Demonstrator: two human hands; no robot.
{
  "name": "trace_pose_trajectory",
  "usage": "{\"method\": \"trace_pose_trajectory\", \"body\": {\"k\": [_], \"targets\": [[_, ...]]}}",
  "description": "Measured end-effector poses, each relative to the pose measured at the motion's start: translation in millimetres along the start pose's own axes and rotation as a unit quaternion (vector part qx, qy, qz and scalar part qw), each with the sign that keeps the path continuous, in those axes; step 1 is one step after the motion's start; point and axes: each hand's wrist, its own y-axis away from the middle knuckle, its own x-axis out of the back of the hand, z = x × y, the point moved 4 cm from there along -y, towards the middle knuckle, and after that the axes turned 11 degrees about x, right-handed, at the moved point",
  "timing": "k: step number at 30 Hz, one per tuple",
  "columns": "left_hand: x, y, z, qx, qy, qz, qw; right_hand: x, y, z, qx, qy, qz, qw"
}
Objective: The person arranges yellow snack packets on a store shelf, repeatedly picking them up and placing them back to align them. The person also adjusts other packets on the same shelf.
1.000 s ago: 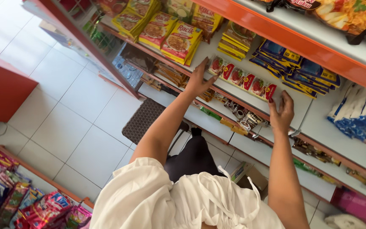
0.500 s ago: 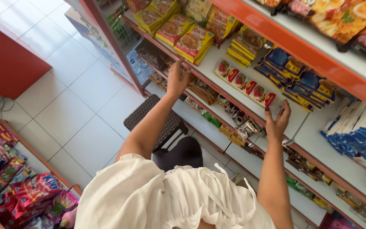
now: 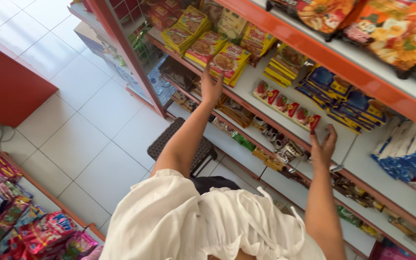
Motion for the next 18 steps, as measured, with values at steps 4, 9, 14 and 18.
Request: {"method": "trace_pose_trajectory", "body": {"k": [4,9,14,18], "targets": [[6.8,-3.0,4.3,-0.036,0.020,-0.009,0.999,-2.2,3.6,-9.2,-0.015,0.056,-0.010,0.998],[27.9,3.3,19.2,0.004,0.022,-0.037,0.999,-0.4,14.1,-20.1,0.020,0.146,-0.028,0.989],[57.0,38.5,40.0,-0.136,0.112,-0.019,0.984,12.3,67.0,-34.1,0.084,0.162,0.058,0.982],[45.0,68.6,33.5,-0.112,0.172,-0.138,0.969,16.3,129.7,-36.9,0.082,0.183,0.174,0.964]]}}
